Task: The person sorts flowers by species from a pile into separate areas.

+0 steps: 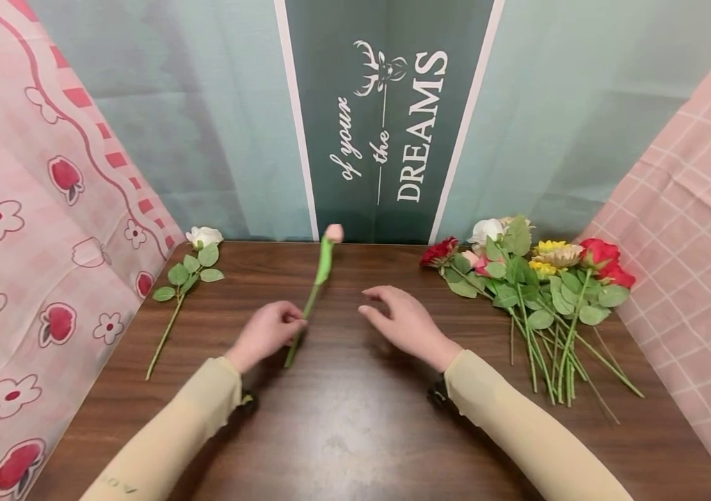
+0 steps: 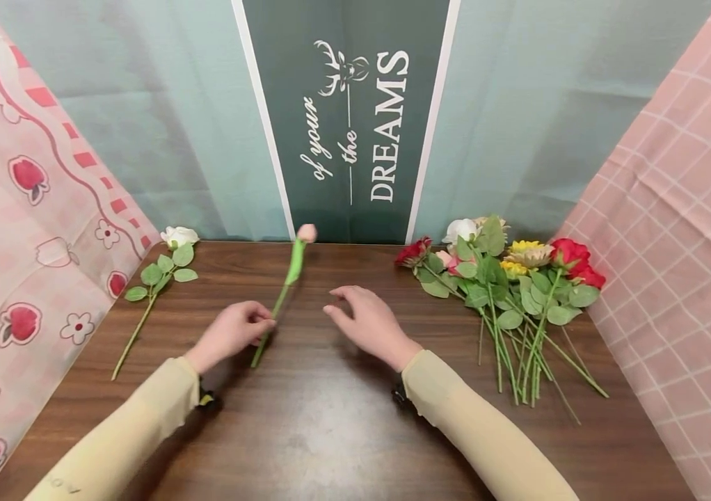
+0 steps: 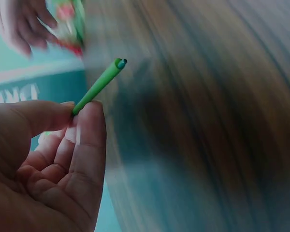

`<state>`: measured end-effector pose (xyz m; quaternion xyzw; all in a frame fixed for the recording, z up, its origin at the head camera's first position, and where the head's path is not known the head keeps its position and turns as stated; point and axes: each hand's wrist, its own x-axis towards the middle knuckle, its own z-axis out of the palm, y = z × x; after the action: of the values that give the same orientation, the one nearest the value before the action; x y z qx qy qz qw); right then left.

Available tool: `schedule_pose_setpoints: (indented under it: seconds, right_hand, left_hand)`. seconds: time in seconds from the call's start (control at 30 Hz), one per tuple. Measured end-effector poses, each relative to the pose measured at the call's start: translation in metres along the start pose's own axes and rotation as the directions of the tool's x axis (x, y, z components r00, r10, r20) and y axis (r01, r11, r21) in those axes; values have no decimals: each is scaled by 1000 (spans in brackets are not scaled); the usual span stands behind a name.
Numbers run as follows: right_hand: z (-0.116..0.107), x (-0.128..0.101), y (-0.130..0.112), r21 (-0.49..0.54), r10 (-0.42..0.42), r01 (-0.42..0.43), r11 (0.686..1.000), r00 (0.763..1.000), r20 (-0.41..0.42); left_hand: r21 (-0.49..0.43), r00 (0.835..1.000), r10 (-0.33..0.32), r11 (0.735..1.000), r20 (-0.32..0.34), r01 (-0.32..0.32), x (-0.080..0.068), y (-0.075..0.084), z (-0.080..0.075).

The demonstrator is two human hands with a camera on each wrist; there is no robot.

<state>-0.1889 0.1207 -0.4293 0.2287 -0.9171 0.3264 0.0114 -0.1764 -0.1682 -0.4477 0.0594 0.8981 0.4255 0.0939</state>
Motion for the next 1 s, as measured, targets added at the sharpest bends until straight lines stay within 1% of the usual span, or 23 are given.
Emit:
schedule_pose_setpoints:
  seconds: [0.03, 0.07, 0.1, 0.17, 0.27, 0.33, 0.43, 0.57, 0.63, 0.83, 1.0]
  right_hand:
    - [3, 4, -5, -74, -52, 55, 996, 998, 37]
    - [7, 8, -10, -146, -103, 113, 983, 992, 77]
    - [10, 12, -16, -204, -143, 165, 965, 982, 121]
    - [18, 19, -26, -286, -201, 251, 925, 960, 194]
    - [29, 30, -41, -357, -248, 338, 871, 929, 274]
    - [35, 35, -49, -373, -253, 361, 855, 917, 307]
    - [44, 39, -58, -374, -258, 382, 845, 904, 340]
    - [50, 38, -62, -365, -250, 385, 847, 897, 365]
    - [51, 36, -59, -370, -235, 376, 849, 898, 373]
    - [48, 30, -49, -365, -177, 329, 871, 903, 391]
    - [45, 27, -41, -371, -160, 314, 874, 907, 390]
  left_hand:
    - [24, 1000, -24, 999, -11, 25, -3, -11, -13]
    - [44, 999, -47, 998, -21, 48, -5, -21, -25]
    - [61, 997, -65, 996, -31, 67, -8, -31, -37]
    - [101, 995, -90, 990, -44, 94, -13, -46, -57]
    - [153, 992, -111, 981, -57, 119, -18, -58, -78]
    - [177, 992, -116, 976, -58, 124, -19, -63, -85]
    - [183, 990, -129, 974, -52, 137, -19, -67, -89]
    - [183, 989, -142, 972, -47, 148, -17, -68, -87]
    - [176, 989, -140, 973, -50, 147, -15, -69, -86]
    - [160, 990, -130, 978, -58, 137, -12, -70, -82]
    - [158, 990, -137, 977, -42, 142, -13, -69, -82]
